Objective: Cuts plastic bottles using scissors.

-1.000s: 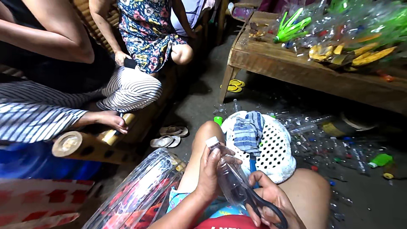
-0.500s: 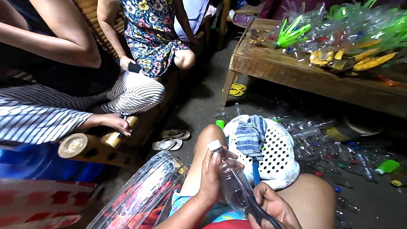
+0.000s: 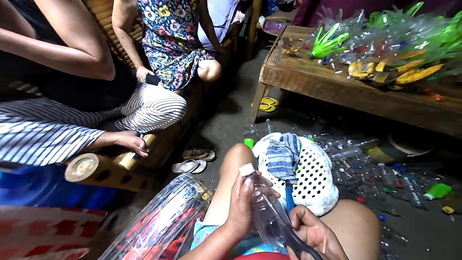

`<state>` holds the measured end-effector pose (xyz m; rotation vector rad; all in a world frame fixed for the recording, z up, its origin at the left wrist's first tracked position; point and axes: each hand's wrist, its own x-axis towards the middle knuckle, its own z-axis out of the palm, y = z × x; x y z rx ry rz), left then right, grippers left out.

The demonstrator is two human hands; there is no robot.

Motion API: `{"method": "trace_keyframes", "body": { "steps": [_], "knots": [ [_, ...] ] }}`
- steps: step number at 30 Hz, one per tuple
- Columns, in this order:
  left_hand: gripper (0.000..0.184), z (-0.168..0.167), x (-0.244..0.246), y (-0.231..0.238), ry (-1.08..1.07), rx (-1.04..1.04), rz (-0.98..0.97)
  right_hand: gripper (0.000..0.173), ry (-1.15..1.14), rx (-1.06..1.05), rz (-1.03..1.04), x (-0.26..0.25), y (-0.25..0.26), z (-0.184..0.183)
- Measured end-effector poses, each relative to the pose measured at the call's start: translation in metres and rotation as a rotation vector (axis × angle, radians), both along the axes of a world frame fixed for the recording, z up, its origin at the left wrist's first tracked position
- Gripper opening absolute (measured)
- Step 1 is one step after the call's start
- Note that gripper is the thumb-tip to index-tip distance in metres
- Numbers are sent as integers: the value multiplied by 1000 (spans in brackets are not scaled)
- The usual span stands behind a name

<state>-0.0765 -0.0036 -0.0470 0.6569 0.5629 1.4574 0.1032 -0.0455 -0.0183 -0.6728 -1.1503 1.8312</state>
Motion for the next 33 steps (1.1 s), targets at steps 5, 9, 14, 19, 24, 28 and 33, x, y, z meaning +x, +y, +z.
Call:
{"method": "trace_keyframes", "body": {
  "steps": [5, 9, 14, 19, 24, 28, 33],
  "knots": [
    [76, 1, -1, 3, -19, 22, 1, 38, 10, -1, -13, -2, 2, 2],
    [75, 1, -1, 4, -33, 14, 12, 35, 1, 46, -39, -4, 0, -2],
    [77, -3, -2, 7, -27, 14, 9, 27, -55, 129, -77, -5, -1, -7],
    [78, -4, -3, 6, -11, 16, -26, 37, -105, 95, -37, 0, 6, 3],
    [73, -3, -1, 5, 23, 90, -31, 41, -102, 68, 17, 0, 10, 11],
    [72, -4, 0, 6, 45, 109, -23, 40, -106, 57, 8, -2, 11, 13],
    [73, -4, -1, 6, 40, 97, -40, 38, -148, 79, 63, 1, 9, 13]
  ]
}}
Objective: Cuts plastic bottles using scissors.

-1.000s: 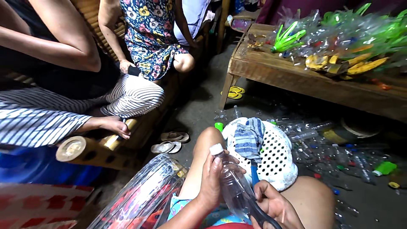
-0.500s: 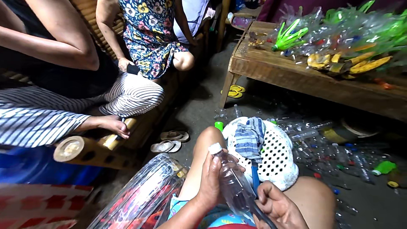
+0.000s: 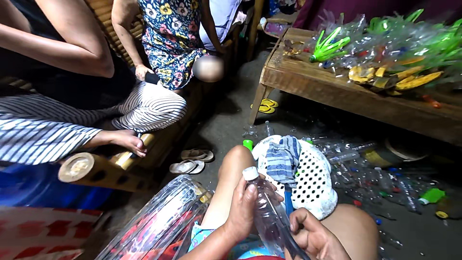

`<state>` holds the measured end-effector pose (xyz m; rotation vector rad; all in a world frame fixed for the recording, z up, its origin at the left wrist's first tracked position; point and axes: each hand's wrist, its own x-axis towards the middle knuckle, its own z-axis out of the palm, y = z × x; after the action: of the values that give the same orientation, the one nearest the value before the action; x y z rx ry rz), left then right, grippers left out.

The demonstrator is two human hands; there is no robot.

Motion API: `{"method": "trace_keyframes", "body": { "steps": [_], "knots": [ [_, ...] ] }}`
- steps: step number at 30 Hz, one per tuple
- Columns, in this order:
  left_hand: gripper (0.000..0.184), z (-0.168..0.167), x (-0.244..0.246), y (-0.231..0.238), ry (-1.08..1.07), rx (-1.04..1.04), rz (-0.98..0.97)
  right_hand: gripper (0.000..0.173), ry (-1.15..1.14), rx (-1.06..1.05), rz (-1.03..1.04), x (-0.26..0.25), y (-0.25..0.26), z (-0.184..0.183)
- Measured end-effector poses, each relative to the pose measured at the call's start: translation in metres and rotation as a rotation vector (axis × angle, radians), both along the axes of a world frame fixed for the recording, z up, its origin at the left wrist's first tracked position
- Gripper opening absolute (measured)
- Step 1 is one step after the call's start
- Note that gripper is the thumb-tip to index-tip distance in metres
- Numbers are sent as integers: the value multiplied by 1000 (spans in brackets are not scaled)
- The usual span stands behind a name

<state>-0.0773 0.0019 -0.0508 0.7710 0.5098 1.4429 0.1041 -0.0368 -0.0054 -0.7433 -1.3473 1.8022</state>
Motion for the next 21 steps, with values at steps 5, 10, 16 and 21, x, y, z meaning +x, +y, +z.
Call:
{"method": "trace_keyframes", "body": {
  "steps": [5, 10, 16, 21],
  "knots": [
    [69, -3, 0, -2, 104, 36, 12, 33, 29, 30, -94, -2, 1, -8],
    [55, -11, 15, -19, 294, 78, -64, 32, 15, 180, -189, 8, 10, 15],
    [78, -3, -13, 13, -113, -175, -12, 44, 37, 181, -166, 37, 1, 27],
    [82, -3, -12, 21, -182, -169, -10, 49, -67, 32, -27, 31, -10, 0]
  ]
}}
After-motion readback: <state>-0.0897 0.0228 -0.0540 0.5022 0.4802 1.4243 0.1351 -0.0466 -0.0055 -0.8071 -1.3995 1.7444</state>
